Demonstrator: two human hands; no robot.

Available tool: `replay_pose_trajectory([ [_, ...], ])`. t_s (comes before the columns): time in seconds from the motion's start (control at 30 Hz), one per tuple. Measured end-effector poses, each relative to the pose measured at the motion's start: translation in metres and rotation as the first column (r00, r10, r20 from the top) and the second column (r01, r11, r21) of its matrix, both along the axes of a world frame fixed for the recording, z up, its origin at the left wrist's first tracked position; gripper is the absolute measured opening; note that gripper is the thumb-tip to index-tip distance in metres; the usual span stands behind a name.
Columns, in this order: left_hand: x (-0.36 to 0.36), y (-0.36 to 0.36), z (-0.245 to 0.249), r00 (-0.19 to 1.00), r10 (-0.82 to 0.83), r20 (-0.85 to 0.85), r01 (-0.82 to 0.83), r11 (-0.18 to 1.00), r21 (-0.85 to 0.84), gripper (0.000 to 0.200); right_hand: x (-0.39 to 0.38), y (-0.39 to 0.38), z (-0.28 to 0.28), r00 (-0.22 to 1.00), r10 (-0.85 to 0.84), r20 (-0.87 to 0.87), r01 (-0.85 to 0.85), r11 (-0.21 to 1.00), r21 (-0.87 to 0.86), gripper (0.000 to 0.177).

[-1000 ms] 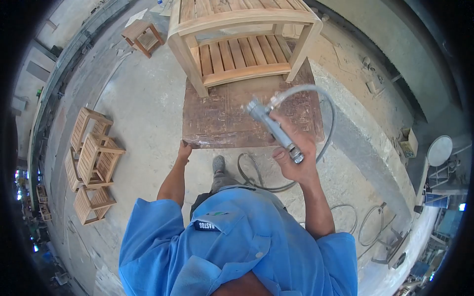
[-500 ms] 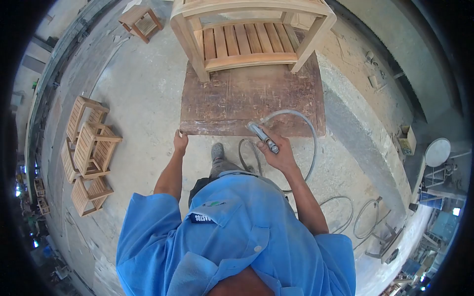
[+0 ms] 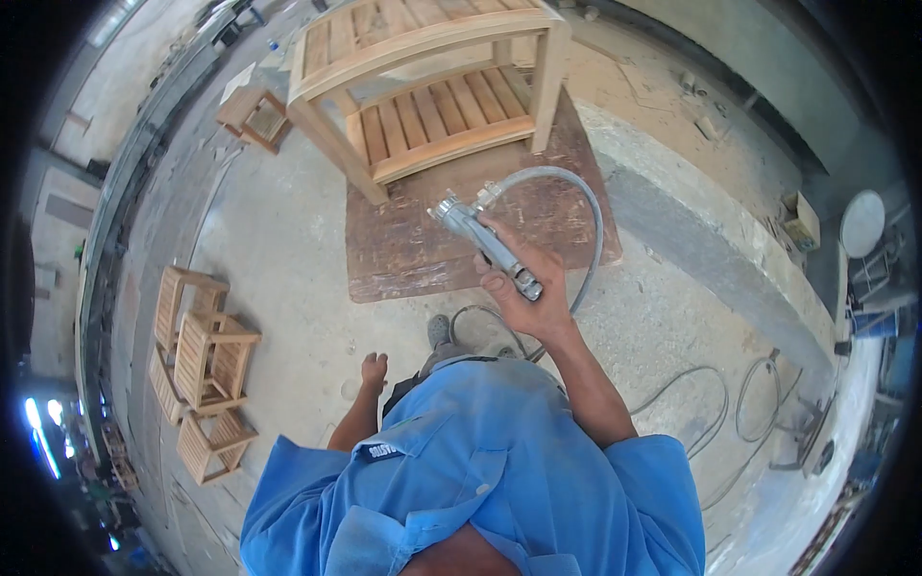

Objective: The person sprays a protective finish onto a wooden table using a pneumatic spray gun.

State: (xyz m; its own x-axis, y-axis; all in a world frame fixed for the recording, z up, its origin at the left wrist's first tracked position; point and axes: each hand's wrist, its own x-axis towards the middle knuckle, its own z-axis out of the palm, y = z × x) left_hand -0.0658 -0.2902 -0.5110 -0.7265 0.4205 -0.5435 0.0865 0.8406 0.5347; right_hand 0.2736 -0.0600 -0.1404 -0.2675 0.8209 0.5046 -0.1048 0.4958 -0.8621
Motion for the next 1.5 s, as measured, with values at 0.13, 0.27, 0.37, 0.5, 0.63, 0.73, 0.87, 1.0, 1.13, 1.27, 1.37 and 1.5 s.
replay_pose_trajectory([
  [0.13, 0.023, -0.013, 0.051, 0.982, -0.188, 0.017, 0.189, 0.971, -0.148, 0.062, 0.046, -0.008, -0.005, 0.985, -0.145, -0.089, 0.131, 0.98, -0.149, 0.057],
  [0.27, -0.006, -0.042, -0.017, 0.881, -0.462, -0.099, 0.431, 0.871, -0.236, 0.057, 0.086, -0.012, -0.002, 0.897, -0.427, -0.114, 0.399, 0.894, -0.205, 0.069],
  [0.37, -0.004, -0.034, -0.01, 0.866, -0.496, -0.065, 0.468, 0.85, -0.24, 0.055, 0.106, -0.015, 0.005, 0.807, -0.546, -0.224, 0.506, 0.836, -0.214, 0.063],
  [0.5, -0.008, -0.02, -0.01, 0.91, -0.413, -0.038, 0.403, 0.902, -0.152, 0.057, 0.125, -0.016, 0.001, 0.837, -0.524, -0.16, 0.511, 0.852, -0.117, 0.061],
  [0.63, 0.002, 0.003, 0.019, 0.977, -0.178, 0.117, 0.182, 0.983, -0.022, 0.059, 0.127, -0.009, -0.006, 0.857, -0.504, -0.108, 0.5, 0.864, -0.058, 0.06],
  [0.73, 0.006, 0.008, 0.031, 0.977, -0.154, 0.144, 0.152, 0.988, 0.027, 0.055, 0.127, -0.008, -0.016, 0.87, -0.49, -0.055, 0.486, 0.871, -0.066, 0.057],
  [0.87, 0.015, -0.012, 0.031, 0.985, -0.116, 0.128, 0.119, 0.993, -0.015, 0.049, 0.125, -0.007, -0.024, 0.877, -0.475, -0.078, 0.455, 0.87, -0.189, 0.052],
  [1.0, 0.024, -0.039, 0.055, 0.945, -0.302, 0.128, 0.316, 0.942, -0.113, 0.033, 0.129, -0.003, -0.078, 0.856, -0.505, 0.106, 0.515, 0.819, -0.254, 0.047],
  [1.13, -0.005, -0.09, 0.002, 0.76, -0.629, -0.165, 0.646, 0.759, 0.082, 0.034, 0.13, -0.01, -0.115, 0.861, -0.484, 0.157, 0.507, 0.788, -0.35, 0.047],
  [1.27, -0.011, -0.107, 0.006, 0.711, -0.681, -0.176, 0.699, 0.713, 0.062, 0.033, 0.122, -0.006, -0.117, 0.864, -0.488, 0.128, 0.493, 0.763, -0.419, 0.047],
  [1.37, 0.014, -0.076, 0.064, 0.915, -0.396, 0.083, 0.4, 0.916, -0.039, 0.03, 0.117, 0.016, -0.135, 0.874, -0.479, 0.085, 0.471, 0.788, -0.397, 0.045],
  [1.5, 0.012, -0.048, 0.088, 0.984, 0.011, 0.175, -0.008, 1.0, -0.017, 0.052, 0.103, 0.018, -0.141, 0.937, -0.328, 0.119, 0.347, 0.84, -0.417, 0.043],
])
